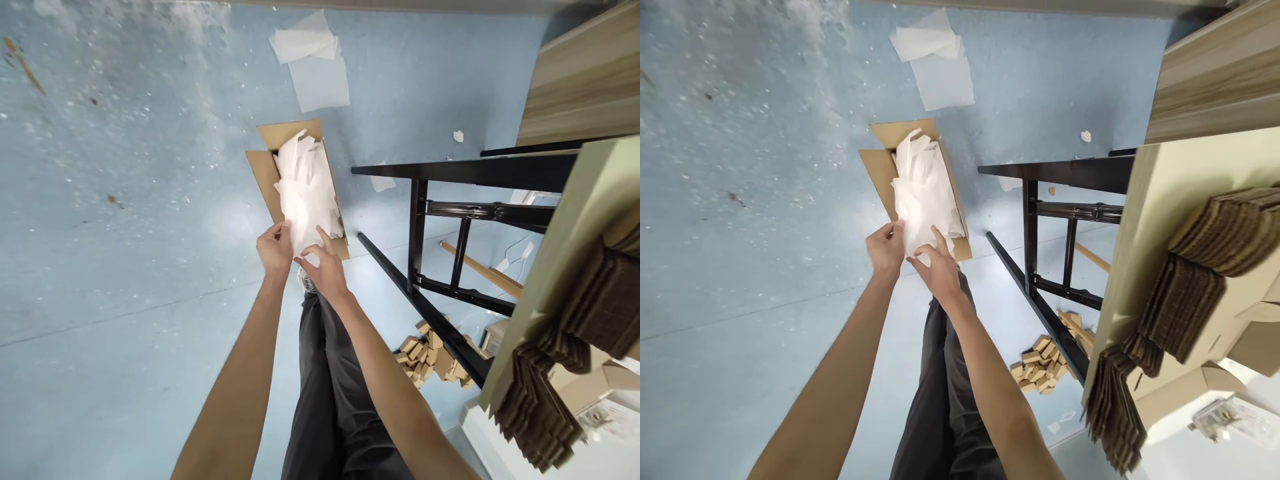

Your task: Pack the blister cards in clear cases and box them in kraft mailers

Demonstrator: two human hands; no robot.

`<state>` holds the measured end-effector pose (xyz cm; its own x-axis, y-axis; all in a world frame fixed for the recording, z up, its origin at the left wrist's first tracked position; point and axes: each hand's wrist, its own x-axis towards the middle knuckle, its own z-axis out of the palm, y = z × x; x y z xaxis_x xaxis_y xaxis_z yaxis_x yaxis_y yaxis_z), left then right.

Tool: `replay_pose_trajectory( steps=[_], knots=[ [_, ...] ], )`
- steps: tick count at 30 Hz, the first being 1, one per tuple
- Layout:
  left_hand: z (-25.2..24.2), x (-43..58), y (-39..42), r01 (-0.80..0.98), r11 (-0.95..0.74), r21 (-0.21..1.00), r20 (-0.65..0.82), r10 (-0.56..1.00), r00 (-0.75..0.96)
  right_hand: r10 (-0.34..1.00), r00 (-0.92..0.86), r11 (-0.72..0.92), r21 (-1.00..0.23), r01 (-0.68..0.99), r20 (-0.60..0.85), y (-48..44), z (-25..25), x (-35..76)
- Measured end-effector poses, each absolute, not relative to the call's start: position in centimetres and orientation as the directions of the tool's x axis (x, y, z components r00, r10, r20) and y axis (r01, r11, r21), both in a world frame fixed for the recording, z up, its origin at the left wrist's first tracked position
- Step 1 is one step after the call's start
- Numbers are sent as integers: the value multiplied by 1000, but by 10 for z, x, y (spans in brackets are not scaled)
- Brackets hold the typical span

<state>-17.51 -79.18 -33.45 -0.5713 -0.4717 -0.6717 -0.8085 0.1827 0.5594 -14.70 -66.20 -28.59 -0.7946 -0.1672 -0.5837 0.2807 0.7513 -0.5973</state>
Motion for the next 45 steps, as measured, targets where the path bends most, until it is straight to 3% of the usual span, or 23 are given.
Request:
replay_pose_trajectory(
  steps=[5, 9, 14, 18, 22, 27, 32, 36, 39, 41, 45],
  knots=[
    [-298, -175, -801, -733, 444, 515, -543, -492, -680, -131, -841, 730, -625, 276, -524, -663, -253, -156],
    [-262, -179, -800, -683, 499, 533, -478, -489, -730, -103, -862, 732, -624, 272, -496, -658, -232, -162],
    [-202, -178, -793, -663, 434, 610, -418, -535, -734, -41, -863, 702, -629, 333, -504, -652, -203, -164],
    [-139, -166, -789, -661, 336, 671, -458, -514, -725, 47, -879, 634, -666, 393, -474, -652, -157, -157],
    [-68, -144, -784, -589, 205, 781, -467, -435, -770, 73, -910, 573, -730, 374, -409, -648, -93, -138],
    [24, -103, -766, -358, 80, 930, -311, -344, -886, 23, -954, 420, -863, 281, -300, -625, 3, -105],
    [112, -54, -730, -178, 41, 983, -170, -147, -974, 0, -972, 277, -934, 227, -236, -588, 108, -57],
    [164, -15, -693, 0, 65, 998, -10, 153, -988, 212, -944, 175, -941, 291, -253, -555, 166, -11],
    [185, 7, -670, 25, 42, 999, 9, 344, -939, 444, -834, 21, -926, 377, -329, -525, 184, 22],
    [188, 14, -660, -56, 42, 998, -66, 290, -955, 549, -742, -101, -912, 397, -384, -502, 189, 43],
    [179, 3, -640, -313, 22, 950, -312, -49, -949, 645, -623, -303, -897, 323, -442, -453, 194, 81]
  ],
)
